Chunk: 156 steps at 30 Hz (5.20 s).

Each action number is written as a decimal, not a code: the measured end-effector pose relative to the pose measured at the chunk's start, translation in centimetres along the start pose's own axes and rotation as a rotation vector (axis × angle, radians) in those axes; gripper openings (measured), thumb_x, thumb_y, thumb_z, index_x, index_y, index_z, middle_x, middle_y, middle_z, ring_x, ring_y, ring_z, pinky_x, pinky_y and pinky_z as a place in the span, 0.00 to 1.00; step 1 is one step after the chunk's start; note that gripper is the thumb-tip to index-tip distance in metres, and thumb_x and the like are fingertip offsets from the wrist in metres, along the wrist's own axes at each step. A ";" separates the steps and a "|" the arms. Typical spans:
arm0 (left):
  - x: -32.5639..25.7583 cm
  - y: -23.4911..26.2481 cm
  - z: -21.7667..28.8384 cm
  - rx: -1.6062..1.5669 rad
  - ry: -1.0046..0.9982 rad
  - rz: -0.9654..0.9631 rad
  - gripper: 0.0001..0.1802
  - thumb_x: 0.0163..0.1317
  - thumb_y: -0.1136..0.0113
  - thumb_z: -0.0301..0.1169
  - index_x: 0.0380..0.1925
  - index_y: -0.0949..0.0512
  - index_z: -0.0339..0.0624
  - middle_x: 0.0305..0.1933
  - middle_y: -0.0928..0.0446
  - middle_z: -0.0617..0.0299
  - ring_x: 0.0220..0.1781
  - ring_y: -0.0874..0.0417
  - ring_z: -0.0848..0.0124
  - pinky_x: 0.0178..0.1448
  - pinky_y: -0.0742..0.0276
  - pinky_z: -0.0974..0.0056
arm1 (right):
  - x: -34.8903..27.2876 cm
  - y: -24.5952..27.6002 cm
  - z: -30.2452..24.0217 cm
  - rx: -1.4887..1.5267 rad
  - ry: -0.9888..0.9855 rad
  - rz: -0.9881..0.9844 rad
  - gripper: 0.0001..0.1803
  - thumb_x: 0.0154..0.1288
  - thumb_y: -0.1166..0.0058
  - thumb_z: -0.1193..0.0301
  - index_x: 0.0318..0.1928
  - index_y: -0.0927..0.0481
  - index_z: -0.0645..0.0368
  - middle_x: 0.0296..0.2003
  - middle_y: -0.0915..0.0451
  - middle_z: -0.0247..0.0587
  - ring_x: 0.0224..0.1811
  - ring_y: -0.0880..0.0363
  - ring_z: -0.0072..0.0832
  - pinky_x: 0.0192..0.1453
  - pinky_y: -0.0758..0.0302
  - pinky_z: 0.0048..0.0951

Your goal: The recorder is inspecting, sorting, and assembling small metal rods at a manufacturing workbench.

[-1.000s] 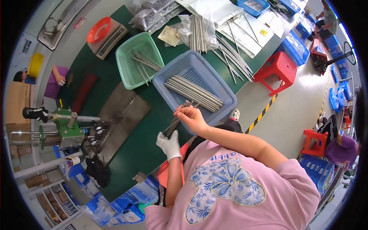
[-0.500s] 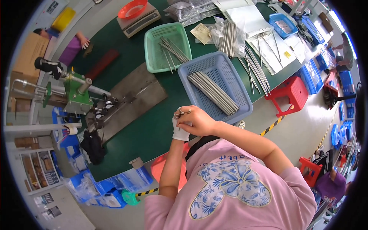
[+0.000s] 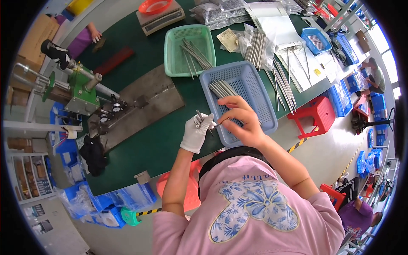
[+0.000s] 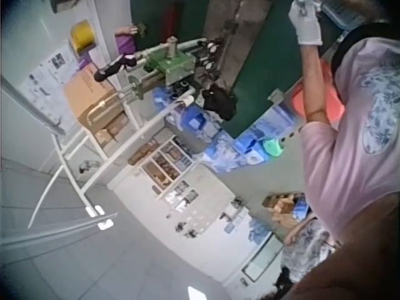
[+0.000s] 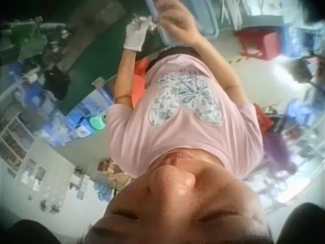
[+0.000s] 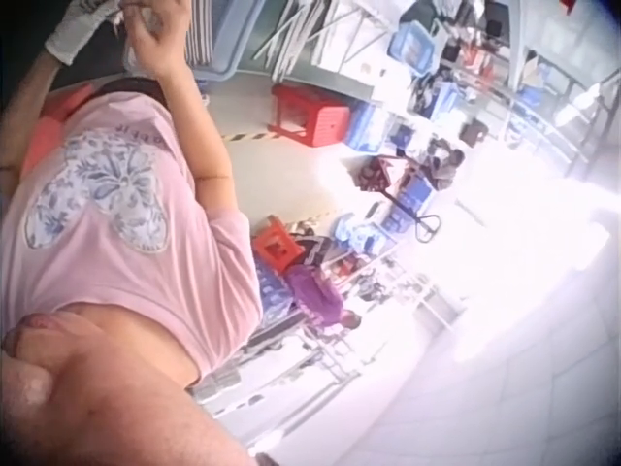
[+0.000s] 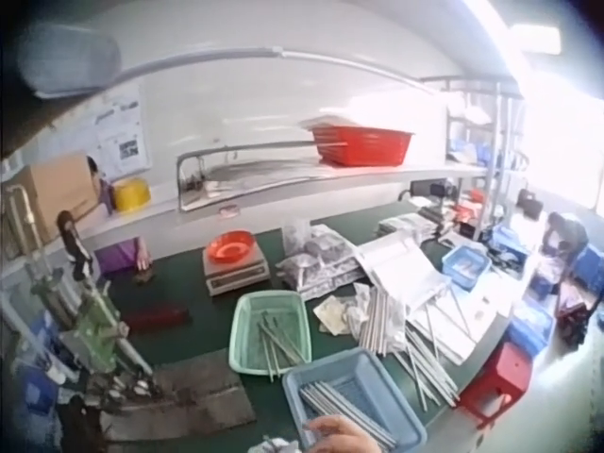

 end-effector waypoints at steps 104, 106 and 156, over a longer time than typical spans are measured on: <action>-2.2 -1.5 3.9 0.451 -0.407 0.030 0.10 0.56 0.45 0.29 0.36 0.24 0.37 0.31 0.24 0.50 0.31 0.23 0.56 0.34 0.28 0.62 | 3.5 -2.7 -2.9 -0.569 0.427 -0.187 0.05 0.41 0.45 0.80 0.24 0.26 0.60 0.17 0.26 0.37 0.15 0.29 0.33 0.23 0.34 0.28; -2.1 -1.4 3.8 0.456 -0.400 0.043 0.10 0.56 0.45 0.30 0.36 0.24 0.37 0.31 0.24 0.50 0.31 0.23 0.55 0.34 0.28 0.62 | 3.6 -2.5 -3.2 -0.599 0.442 -0.217 0.05 0.42 0.46 0.80 0.24 0.26 0.60 0.17 0.26 0.37 0.16 0.28 0.33 0.23 0.33 0.28; -1.8 -1.6 3.7 0.445 -0.468 0.055 0.07 0.54 0.45 0.26 0.33 0.23 0.39 0.29 0.23 0.50 0.32 0.23 0.53 0.34 0.27 0.60 | 3.1 -3.1 -2.1 -0.384 0.310 -0.215 0.05 0.47 0.46 0.79 0.28 0.26 0.62 0.21 0.24 0.43 0.23 0.24 0.39 0.32 0.25 0.32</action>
Point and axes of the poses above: each hand's wrist, its own x-axis towards the middle knuckle, its own y-axis out of the back of the hand, z = x × y, the point moved 4 cm from there along x, towards the middle knuckle
